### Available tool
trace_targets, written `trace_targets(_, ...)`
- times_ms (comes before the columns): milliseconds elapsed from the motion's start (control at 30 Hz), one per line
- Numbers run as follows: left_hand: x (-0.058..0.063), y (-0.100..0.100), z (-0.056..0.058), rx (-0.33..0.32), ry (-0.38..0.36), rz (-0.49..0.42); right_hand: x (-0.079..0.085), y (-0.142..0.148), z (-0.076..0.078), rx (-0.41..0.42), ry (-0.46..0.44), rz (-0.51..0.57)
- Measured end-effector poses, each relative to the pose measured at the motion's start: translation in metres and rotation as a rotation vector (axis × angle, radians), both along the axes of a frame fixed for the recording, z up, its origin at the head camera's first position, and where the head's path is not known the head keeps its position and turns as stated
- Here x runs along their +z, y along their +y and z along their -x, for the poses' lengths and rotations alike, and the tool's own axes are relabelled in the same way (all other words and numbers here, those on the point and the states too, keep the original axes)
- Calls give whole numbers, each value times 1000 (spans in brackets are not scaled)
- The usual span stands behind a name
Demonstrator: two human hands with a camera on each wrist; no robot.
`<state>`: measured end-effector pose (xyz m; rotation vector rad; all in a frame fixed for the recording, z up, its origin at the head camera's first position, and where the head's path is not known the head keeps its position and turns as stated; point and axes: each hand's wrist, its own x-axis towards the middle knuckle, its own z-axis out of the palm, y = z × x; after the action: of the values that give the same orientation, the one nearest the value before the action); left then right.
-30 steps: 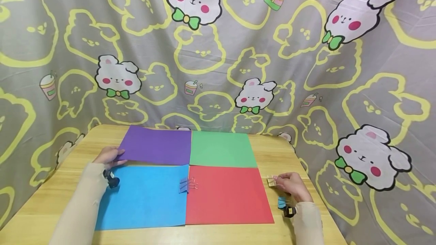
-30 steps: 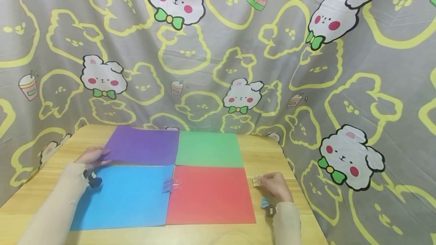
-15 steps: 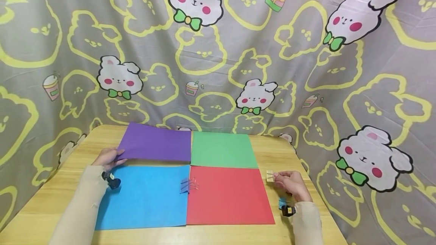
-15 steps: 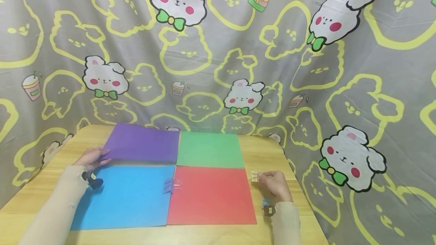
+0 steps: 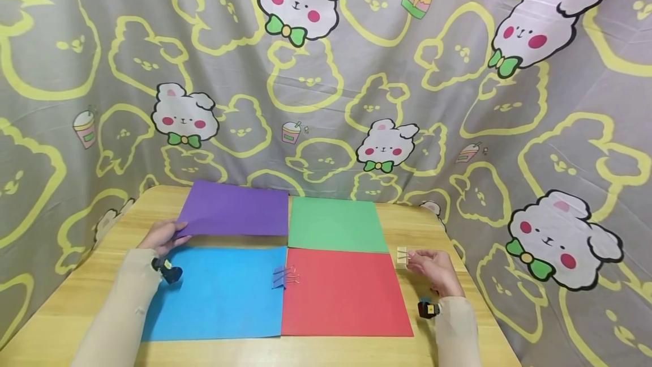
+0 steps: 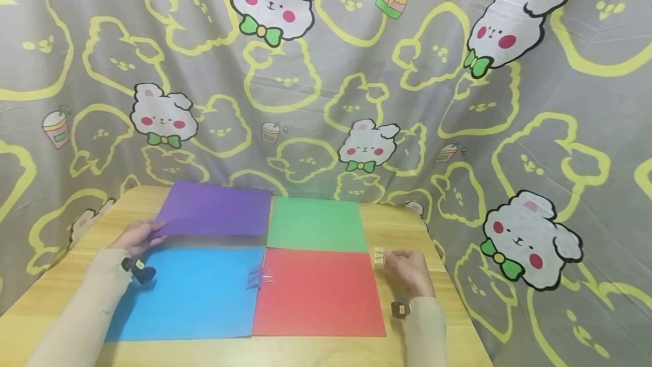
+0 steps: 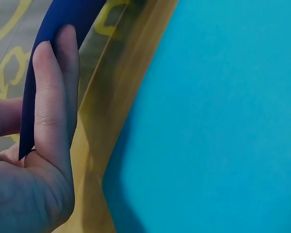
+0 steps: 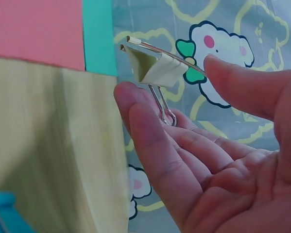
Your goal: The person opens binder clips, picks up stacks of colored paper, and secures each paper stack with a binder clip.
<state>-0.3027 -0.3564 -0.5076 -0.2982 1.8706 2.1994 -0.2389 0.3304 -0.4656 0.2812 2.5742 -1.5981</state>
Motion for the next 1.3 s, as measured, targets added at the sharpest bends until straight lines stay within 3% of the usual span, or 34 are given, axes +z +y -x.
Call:
trace_targets(433,6,12,-5,4,4,-8,1,-14,19,-14,56,189)
trace_targets(700,11,21,-4,-8,17,11,2,-18,28,25,70,228)
trace_targets(1033,17,40,-1,-4,66,-26,2,-29,40,60,84,331)
trace_targets(1300,17,56,-3,4,82,-4,7,-40,42,69,77,336)
